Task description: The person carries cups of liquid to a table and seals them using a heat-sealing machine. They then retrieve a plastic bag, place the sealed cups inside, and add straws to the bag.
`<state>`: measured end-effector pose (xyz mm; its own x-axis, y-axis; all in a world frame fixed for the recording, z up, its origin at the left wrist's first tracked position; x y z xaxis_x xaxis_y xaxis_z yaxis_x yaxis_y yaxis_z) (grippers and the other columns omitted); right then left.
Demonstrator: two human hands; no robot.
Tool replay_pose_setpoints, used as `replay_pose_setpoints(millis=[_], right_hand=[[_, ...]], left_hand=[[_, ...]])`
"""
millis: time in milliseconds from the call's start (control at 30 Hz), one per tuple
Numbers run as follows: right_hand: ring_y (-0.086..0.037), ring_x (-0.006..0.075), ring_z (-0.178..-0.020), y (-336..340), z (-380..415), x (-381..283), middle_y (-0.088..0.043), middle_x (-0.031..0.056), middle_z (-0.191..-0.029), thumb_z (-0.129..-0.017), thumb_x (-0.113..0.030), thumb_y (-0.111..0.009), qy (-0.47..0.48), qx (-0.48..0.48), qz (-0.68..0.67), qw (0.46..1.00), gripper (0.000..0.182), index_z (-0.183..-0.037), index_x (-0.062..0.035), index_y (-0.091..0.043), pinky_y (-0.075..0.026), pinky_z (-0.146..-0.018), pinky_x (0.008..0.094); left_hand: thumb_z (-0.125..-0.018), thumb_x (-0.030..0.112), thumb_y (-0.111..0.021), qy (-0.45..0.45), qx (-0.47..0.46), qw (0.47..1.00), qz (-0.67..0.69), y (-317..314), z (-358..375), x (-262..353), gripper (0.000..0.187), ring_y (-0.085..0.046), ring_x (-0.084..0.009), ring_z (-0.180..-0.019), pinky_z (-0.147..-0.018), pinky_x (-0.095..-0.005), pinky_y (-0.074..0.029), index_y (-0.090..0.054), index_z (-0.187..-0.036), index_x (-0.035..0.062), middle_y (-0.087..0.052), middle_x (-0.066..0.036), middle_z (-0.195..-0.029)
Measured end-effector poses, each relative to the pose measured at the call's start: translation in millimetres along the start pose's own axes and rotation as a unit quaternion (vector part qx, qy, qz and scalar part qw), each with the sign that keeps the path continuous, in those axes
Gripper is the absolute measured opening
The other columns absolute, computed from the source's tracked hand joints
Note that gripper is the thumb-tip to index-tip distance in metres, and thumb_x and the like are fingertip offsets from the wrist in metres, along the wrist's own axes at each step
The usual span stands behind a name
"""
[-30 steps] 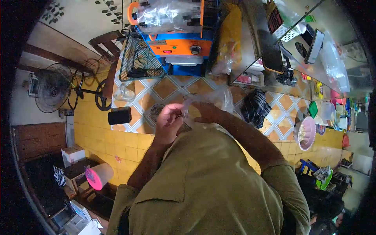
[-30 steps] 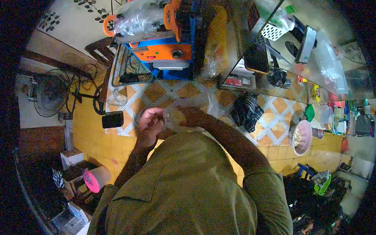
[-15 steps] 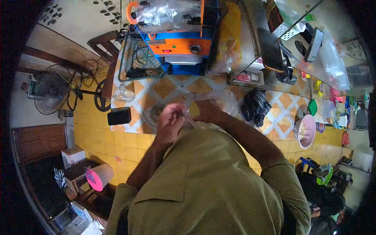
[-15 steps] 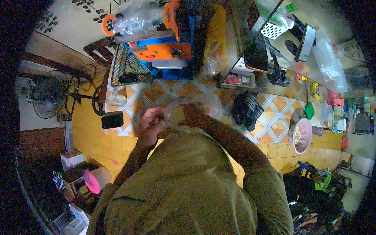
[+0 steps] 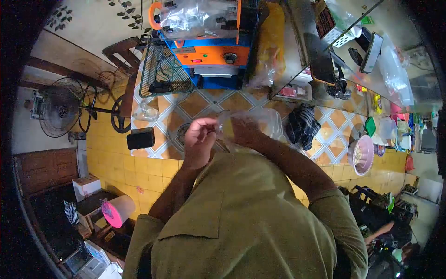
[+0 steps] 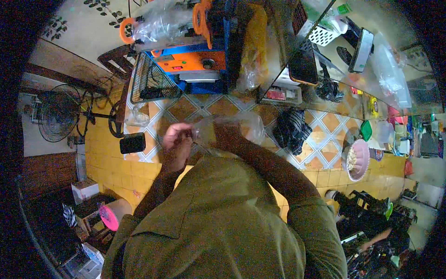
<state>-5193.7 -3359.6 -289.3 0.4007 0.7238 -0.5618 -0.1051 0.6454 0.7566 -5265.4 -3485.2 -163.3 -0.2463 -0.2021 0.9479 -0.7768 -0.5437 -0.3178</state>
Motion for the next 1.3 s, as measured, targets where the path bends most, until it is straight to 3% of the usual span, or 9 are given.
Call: replay_pose_setpoints(millis=[167, 367, 467, 567, 767, 867, 967, 1167, 1300], right_hand=[[-0.057, 0.0394, -0.109, 26, 25, -16, -0.060, 0.0224, -0.115, -0.077, -0.042, -0.068, 0.060, 0.120, 0.118, 0.984, 0.061, -0.121, -0.0022, -0.052, -0.045, -0.091, 0.0511], [-0.061, 0.0331, -0.099, 55, 5, -11, -0.062, 0.0201, -0.111, -0.077, -0.032, -0.069, 0.172, -0.043, -0.057, 0.983, 0.061, -0.128, -0.0043, -0.050, -0.048, -0.088, 0.0460], [-0.060, 0.0325, -0.107, 65, 10, 25, -0.062, 0.0155, -0.118, -0.074, -0.026, -0.072, 0.006, -0.175, -0.095, 0.980, 0.063, -0.132, -0.0147, -0.051, -0.046, -0.095, 0.0449], [-0.065, 0.0288, -0.084, 77, 13, 20, -0.066, 0.0180, -0.098, -0.079, -0.018, -0.061, 0.231, -0.037, 0.078, 0.969, 0.046, -0.123, -0.0052, -0.055, -0.052, -0.079, 0.0410], [-0.065, 0.0332, -0.087, 16, -14, 39, -0.067, 0.0156, -0.095, -0.080, -0.019, -0.056, 0.119, -0.119, 0.225, 0.960, 0.029, -0.104, -0.0043, -0.065, -0.052, -0.079, 0.0461], [-0.064, 0.0296, -0.081, 24, -5, 33, -0.067, 0.0115, -0.088, -0.080, -0.036, -0.057, 0.021, 0.147, 0.199, 0.969, 0.030, -0.098, -0.0134, -0.067, -0.051, -0.068, 0.0472], [-0.064, 0.0335, -0.090, 27, 2, 19, -0.067, 0.0158, -0.096, -0.082, -0.022, -0.056, -0.027, -0.065, 0.188, 0.980, 0.027, -0.099, -0.0028, -0.064, -0.052, -0.078, 0.0462], [-0.061, 0.0357, -0.101, -6, -10, 94, -0.064, 0.0165, -0.106, -0.081, -0.027, -0.064, -0.007, 0.027, -0.229, 0.973, 0.038, -0.111, -0.0043, -0.060, -0.051, -0.083, 0.0455], [-0.053, 0.0354, -0.116, 73, 45, 15, -0.056, 0.0174, -0.125, -0.076, -0.024, -0.069, 0.084, -0.100, 0.126, 0.983, 0.053, -0.124, -0.0059, -0.053, -0.045, -0.096, 0.0444]], left_hand=[[-0.085, -0.006, -0.050, -0.040, -0.008, 0.999, 0.018, -6, 4, 5, 0.026, -0.055, -0.0126, -0.094, -0.086, -0.0272, -0.043, -0.051, -0.111, -0.0009, -0.058, -0.005, -0.101], [-0.085, -0.006, -0.050, 0.020, 0.031, 0.998, -0.045, 4, 3, -8, 0.027, -0.057, -0.0137, -0.095, -0.087, -0.0282, -0.044, -0.050, -0.112, -0.0021, -0.059, -0.007, -0.102], [-0.085, -0.006, -0.050, 0.018, 0.018, 0.999, -0.044, 0, 1, 3, 0.027, -0.057, -0.0146, -0.096, -0.089, -0.0292, -0.045, -0.050, -0.111, -0.0027, -0.059, -0.008, -0.102], [-0.085, -0.006, -0.049, 0.036, 0.017, 0.999, -0.028, -4, 1, 5, 0.027, -0.057, -0.0150, -0.097, -0.090, -0.0296, -0.045, -0.050, -0.111, -0.0028, -0.059, -0.008, -0.103], [-0.085, -0.006, -0.050, 0.001, 0.013, 0.999, -0.039, -2, -4, -2, 0.027, -0.058, -0.0149, -0.095, -0.089, -0.0297, -0.045, -0.050, -0.111, -0.0030, -0.059, -0.008, -0.102], [-0.085, -0.004, -0.051, 0.004, 0.020, 1.000, -0.010, -3, -6, -2, 0.026, -0.057, -0.0142, -0.094, -0.087, -0.0294, -0.045, -0.050, -0.111, -0.0027, -0.059, -0.008, -0.102], [-0.087, -0.001, -0.053, 0.010, 0.014, 1.000, -0.010, -1, -4, -4, 0.025, -0.056, -0.0141, -0.095, -0.087, -0.0296, -0.045, -0.050, -0.112, -0.0022, -0.059, -0.007, -0.102], [-0.089, 0.003, -0.056, -0.018, 0.018, 1.000, -0.015, -1, 1, -7, 0.025, -0.055, -0.0136, -0.096, -0.088, -0.0298, -0.044, -0.050, -0.113, -0.0012, -0.058, -0.006, -0.103], [-0.089, 0.004, -0.056, -0.011, 0.018, 1.000, -0.022, 0, 3, -8, 0.025, -0.055, -0.0128, -0.095, -0.088, -0.0290, -0.043, -0.050, -0.113, -0.0007, -0.057, -0.005, -0.103]])
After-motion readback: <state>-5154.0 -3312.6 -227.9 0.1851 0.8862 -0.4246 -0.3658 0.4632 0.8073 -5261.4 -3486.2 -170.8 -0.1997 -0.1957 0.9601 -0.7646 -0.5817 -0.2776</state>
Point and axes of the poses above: each hand's wrist, its own z-axis away from the middle knuckle, its own y-axis out of the back of the hand, x = y × z, the point moved 6 cm from there along -z, towards the middle knuckle
